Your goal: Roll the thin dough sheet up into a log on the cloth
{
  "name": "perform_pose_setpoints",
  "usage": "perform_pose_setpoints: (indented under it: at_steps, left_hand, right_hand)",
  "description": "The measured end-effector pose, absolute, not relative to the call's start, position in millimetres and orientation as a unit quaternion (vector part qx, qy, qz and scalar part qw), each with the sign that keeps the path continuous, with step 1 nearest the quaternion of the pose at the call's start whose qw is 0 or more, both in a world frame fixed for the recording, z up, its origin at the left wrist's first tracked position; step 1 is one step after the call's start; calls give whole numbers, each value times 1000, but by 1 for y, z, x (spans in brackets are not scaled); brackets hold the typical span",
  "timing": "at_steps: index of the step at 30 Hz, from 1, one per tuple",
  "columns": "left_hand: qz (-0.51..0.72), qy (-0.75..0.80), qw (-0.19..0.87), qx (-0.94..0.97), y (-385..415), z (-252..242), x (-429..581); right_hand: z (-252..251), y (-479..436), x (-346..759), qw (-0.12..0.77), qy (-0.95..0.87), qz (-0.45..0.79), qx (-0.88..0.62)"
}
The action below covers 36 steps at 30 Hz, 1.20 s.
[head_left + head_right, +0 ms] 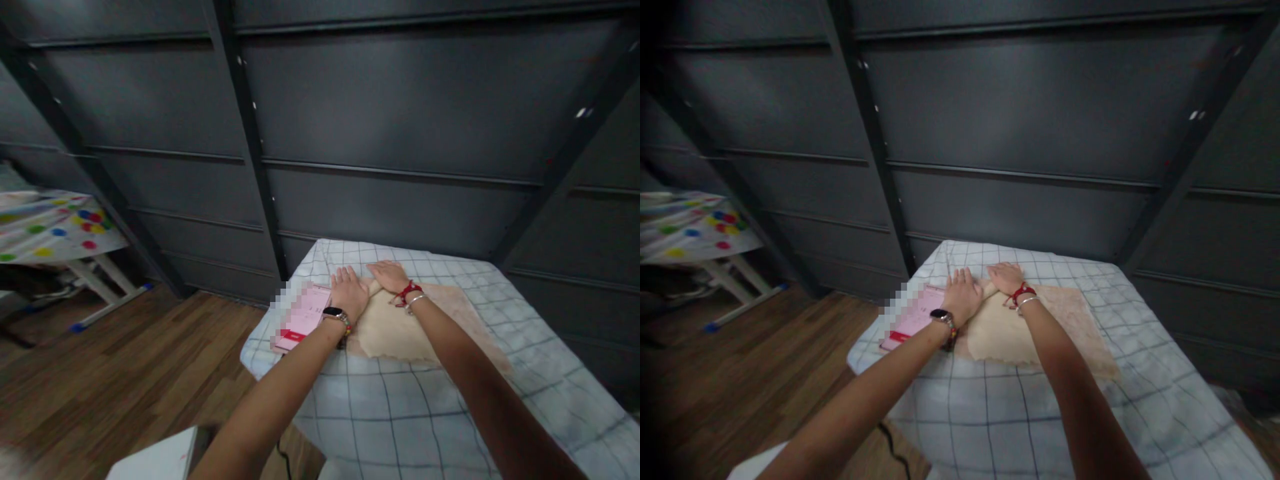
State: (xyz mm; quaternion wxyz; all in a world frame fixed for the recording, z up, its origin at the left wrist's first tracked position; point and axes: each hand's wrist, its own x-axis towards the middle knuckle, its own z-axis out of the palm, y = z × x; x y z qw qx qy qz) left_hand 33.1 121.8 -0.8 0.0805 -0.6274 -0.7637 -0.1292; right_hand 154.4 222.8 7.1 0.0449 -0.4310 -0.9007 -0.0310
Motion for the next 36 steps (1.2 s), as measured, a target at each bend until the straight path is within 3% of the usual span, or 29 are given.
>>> perform_pose_setpoints:
  at_steps: [11, 22, 36]
  left_hand:
    - [-120, -667, 79, -731, 62, -7, 89]
    - [-132, -687, 34, -714, 112, -1, 51]
    - [-113, -785, 14, -609, 196, -7, 4]
  right_hand:
    - [-24, 172, 242, 162, -913, -69, -369]
    - [3, 191, 201, 41, -884, 7, -466]
    - [3, 274, 132, 4, -900, 26, -435]
